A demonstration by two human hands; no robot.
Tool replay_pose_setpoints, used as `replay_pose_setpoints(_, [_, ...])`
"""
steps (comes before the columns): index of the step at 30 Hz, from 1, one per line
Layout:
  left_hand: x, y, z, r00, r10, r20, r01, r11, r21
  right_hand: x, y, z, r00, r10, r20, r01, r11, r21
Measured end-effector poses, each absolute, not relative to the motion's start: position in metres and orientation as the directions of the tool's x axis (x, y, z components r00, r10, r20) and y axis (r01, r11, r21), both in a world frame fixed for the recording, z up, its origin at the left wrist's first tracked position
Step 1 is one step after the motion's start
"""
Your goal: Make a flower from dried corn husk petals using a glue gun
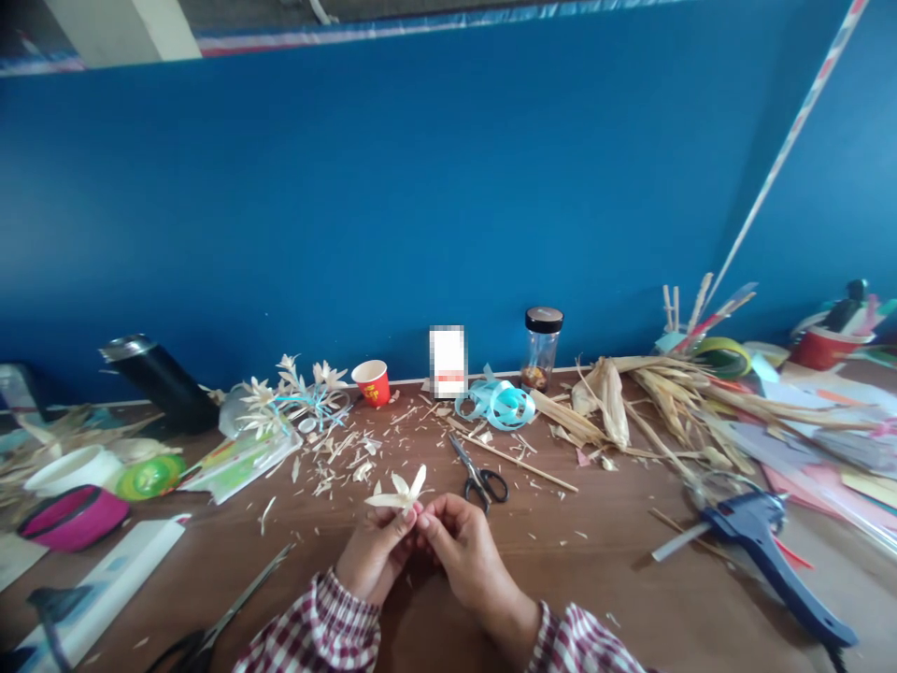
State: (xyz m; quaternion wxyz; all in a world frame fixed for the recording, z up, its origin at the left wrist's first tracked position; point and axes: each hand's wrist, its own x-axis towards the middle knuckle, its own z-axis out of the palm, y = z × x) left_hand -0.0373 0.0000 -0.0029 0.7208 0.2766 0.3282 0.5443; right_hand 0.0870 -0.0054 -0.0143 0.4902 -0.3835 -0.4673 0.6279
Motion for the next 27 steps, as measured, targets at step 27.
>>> replay_pose_setpoints(27, [-0.0380, -0.0003, -0.0120, 0.122, 0.929, -0.349, -0.589, 0.351, 0.728, 0.0910, -0.0010, -0.0162, -0.067, 0.996, 0.055, -0.194, 0.041, -0.980])
